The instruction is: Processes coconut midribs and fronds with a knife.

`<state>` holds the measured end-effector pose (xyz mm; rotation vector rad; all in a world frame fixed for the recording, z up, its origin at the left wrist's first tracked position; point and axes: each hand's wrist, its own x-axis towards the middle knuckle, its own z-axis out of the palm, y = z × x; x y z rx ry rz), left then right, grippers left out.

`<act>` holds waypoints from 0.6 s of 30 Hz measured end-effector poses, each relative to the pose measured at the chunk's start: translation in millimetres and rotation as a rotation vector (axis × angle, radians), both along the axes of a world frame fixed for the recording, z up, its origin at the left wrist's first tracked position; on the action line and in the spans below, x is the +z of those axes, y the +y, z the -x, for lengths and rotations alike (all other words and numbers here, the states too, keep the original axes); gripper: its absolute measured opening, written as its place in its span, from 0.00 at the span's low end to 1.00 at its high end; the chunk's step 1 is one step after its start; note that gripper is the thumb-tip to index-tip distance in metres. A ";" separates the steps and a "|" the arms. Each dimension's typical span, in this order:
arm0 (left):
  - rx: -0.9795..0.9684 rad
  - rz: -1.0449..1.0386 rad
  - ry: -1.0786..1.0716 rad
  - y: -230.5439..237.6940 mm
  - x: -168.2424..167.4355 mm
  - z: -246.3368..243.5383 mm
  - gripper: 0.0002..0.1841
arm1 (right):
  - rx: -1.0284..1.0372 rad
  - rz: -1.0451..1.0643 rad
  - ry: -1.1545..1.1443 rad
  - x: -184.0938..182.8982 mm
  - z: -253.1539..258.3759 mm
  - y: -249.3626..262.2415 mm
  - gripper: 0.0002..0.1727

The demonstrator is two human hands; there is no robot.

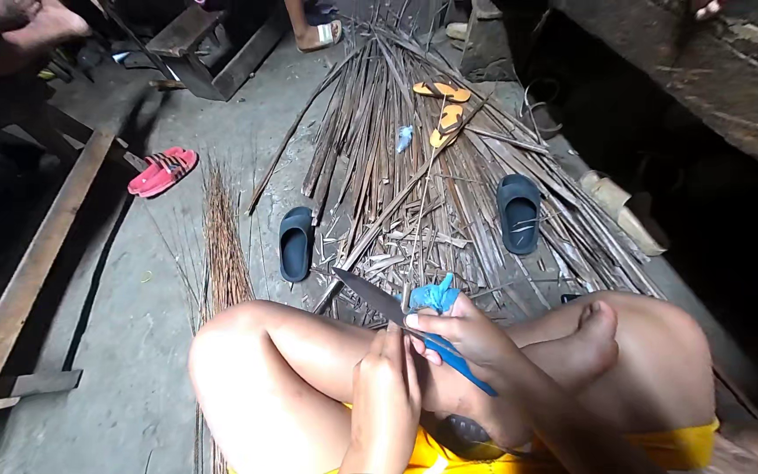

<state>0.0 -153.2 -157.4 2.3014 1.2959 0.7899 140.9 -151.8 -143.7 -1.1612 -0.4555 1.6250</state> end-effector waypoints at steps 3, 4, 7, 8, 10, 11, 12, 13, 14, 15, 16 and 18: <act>0.012 0.015 0.006 0.1 1.0 0.2 0.14 | -0.013 0.009 -0.020 0.0 0.1 4.6 0.08; 0.018 0.025 0.005 0.3 1.0 0.3 0.15 | -0.018 0.012 -0.021 -0.3 0.4 5.2 0.08; 0.040 0.050 -0.009 3.0 1.8 0.8 0.15 | -0.034 -0.016 -0.033 -3.5 0.9 5.0 0.08; 0.043 0.049 -0.013 3.6 1.3 1.0 0.16 | -0.028 -0.019 -0.048 -4.6 0.3 3.3 0.08; 0.046 0.056 -0.013 4.0 2.6 1.8 0.17 | 0.017 -0.015 -0.082 -5.4 -3.9 -0.8 0.07; 0.050 0.065 -0.008 3.8 4.5 1.6 0.17 | 0.037 -0.002 -0.092 -4.3 -6.1 -1.3 0.07; 0.051 0.069 0.004 2.9 6.0 0.8 0.17 | 0.047 0.014 -0.094 -2.3 -7.3 -0.8 0.07; 0.054 0.063 0.019 1.5 6.9 -0.3 0.18 | 0.049 0.031 -0.090 -0.1 -7.7 0.6 0.07; 0.055 0.054 0.033 0.5 7.9 -1.1 0.18 | 0.049 0.042 -0.082 1.7 -7.7 2.7 0.07; 0.054 0.046 0.046 -0.4 9.0 -1.7 0.19 | 0.045 0.047 -0.074 3.1 -7.1 4.8 0.07; 0.055 0.042 0.058 -1.6 9.5 -1.8 0.20 | 0.037 0.052 -0.066 4.0 -6.1 6.8 0.07; 0.056 0.037 0.075 -3.0 10.1 -2.7 0.21 | 0.011 0.064 -0.059 5.2 -4.9 11.6 0.08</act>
